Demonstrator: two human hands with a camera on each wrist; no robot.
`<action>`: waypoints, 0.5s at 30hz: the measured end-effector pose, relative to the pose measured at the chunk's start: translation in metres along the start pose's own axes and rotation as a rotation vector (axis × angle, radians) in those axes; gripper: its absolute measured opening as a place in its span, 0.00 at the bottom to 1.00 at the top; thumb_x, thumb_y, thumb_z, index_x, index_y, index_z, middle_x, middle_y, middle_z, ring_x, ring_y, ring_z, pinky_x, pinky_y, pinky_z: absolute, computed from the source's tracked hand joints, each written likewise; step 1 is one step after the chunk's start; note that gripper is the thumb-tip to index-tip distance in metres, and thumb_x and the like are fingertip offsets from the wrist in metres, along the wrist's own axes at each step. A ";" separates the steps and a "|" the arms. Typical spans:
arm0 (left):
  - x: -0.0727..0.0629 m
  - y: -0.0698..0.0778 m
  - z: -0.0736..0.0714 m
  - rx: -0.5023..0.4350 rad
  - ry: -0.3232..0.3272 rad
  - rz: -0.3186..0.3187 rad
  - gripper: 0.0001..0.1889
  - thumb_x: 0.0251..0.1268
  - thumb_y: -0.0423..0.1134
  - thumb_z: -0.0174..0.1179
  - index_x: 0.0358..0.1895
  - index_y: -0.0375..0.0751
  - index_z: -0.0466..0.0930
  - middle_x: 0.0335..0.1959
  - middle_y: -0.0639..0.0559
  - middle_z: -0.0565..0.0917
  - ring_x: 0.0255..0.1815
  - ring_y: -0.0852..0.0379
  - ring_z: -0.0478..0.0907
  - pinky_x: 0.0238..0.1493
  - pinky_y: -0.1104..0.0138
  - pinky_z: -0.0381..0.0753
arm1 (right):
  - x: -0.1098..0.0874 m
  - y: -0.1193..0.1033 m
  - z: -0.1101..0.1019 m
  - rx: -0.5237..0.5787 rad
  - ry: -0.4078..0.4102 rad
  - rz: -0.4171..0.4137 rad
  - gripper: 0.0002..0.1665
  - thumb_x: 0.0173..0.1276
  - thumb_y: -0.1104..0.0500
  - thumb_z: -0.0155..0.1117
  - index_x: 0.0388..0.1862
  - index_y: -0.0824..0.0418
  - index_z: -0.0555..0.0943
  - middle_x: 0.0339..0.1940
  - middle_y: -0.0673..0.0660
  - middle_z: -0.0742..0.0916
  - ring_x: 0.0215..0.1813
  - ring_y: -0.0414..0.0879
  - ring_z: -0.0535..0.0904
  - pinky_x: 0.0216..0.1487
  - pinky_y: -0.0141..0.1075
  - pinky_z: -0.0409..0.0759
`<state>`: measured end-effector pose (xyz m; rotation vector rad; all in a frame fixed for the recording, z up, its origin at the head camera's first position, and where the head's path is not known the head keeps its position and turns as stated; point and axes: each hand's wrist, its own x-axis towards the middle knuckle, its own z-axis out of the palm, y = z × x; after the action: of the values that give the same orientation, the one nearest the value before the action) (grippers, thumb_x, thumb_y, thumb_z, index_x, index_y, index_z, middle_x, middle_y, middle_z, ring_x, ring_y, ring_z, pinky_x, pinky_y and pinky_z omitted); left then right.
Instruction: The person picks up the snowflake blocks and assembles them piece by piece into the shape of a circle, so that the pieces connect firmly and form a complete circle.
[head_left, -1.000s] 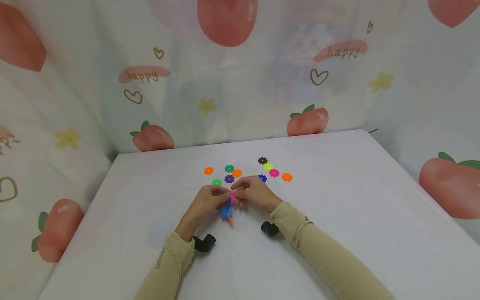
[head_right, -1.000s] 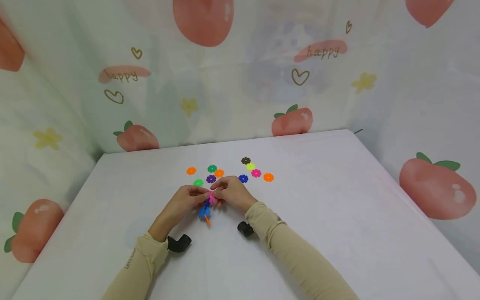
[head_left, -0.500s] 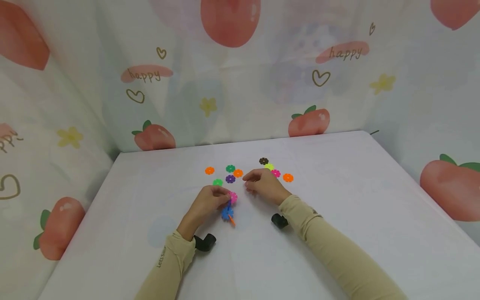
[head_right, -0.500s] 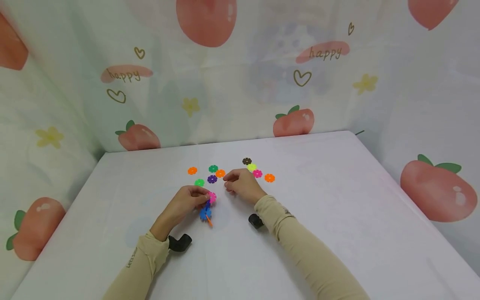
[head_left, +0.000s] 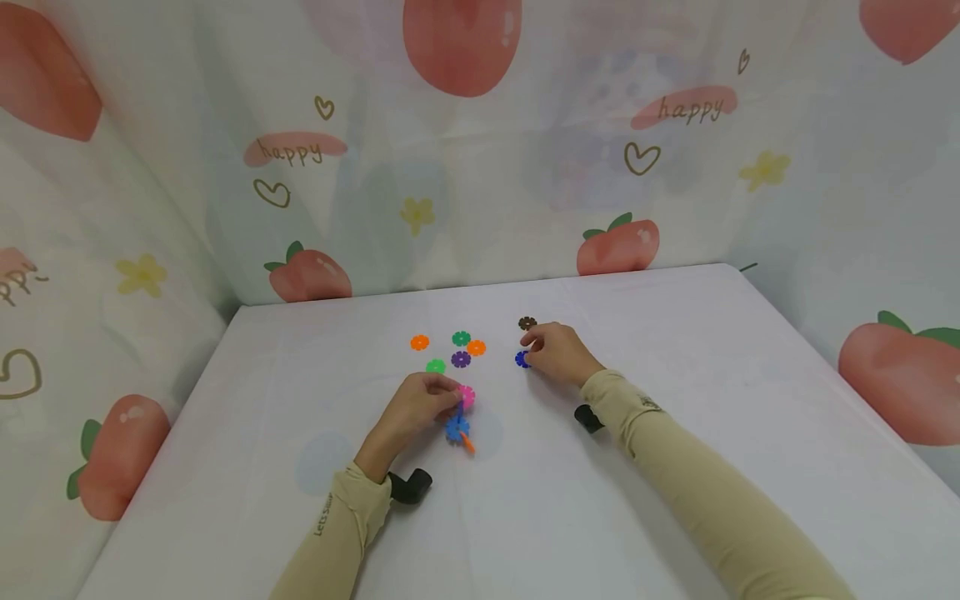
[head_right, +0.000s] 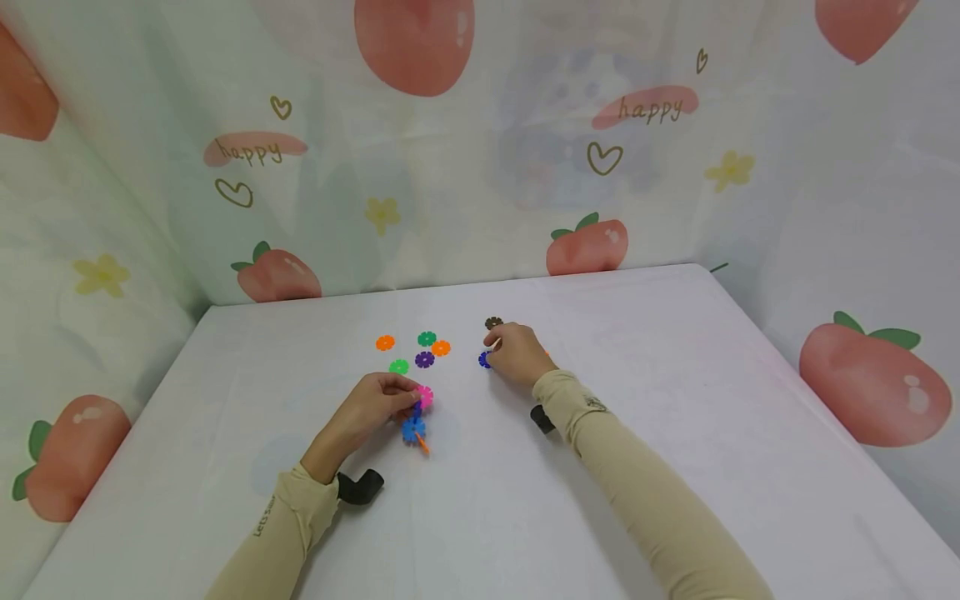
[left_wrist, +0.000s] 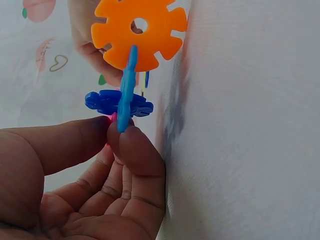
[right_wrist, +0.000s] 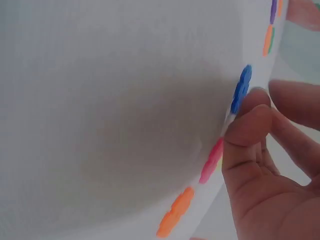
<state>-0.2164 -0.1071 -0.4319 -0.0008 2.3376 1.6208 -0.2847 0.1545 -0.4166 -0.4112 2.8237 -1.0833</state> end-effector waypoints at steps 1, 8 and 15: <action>0.000 0.000 0.000 -0.002 -0.002 -0.002 0.10 0.78 0.34 0.64 0.53 0.31 0.86 0.42 0.46 0.88 0.41 0.51 0.84 0.49 0.63 0.86 | 0.001 0.001 -0.001 -0.020 -0.009 -0.004 0.15 0.68 0.68 0.69 0.52 0.71 0.87 0.41 0.62 0.87 0.48 0.57 0.81 0.54 0.49 0.80; -0.001 0.001 0.000 0.011 -0.003 0.000 0.09 0.79 0.35 0.64 0.52 0.32 0.86 0.43 0.45 0.87 0.42 0.50 0.84 0.49 0.63 0.86 | 0.005 0.003 -0.001 -0.105 -0.054 -0.021 0.15 0.66 0.69 0.73 0.51 0.73 0.86 0.37 0.60 0.86 0.43 0.54 0.81 0.50 0.47 0.80; -0.001 0.001 0.000 0.026 0.000 -0.014 0.09 0.79 0.35 0.64 0.52 0.33 0.85 0.42 0.46 0.88 0.42 0.51 0.84 0.51 0.61 0.86 | 0.007 0.001 0.001 -0.114 -0.069 -0.019 0.13 0.67 0.70 0.72 0.48 0.72 0.80 0.41 0.65 0.86 0.47 0.58 0.82 0.54 0.50 0.81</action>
<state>-0.2157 -0.1067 -0.4308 -0.0122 2.3530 1.5840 -0.2911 0.1531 -0.4180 -0.4765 2.8345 -0.8958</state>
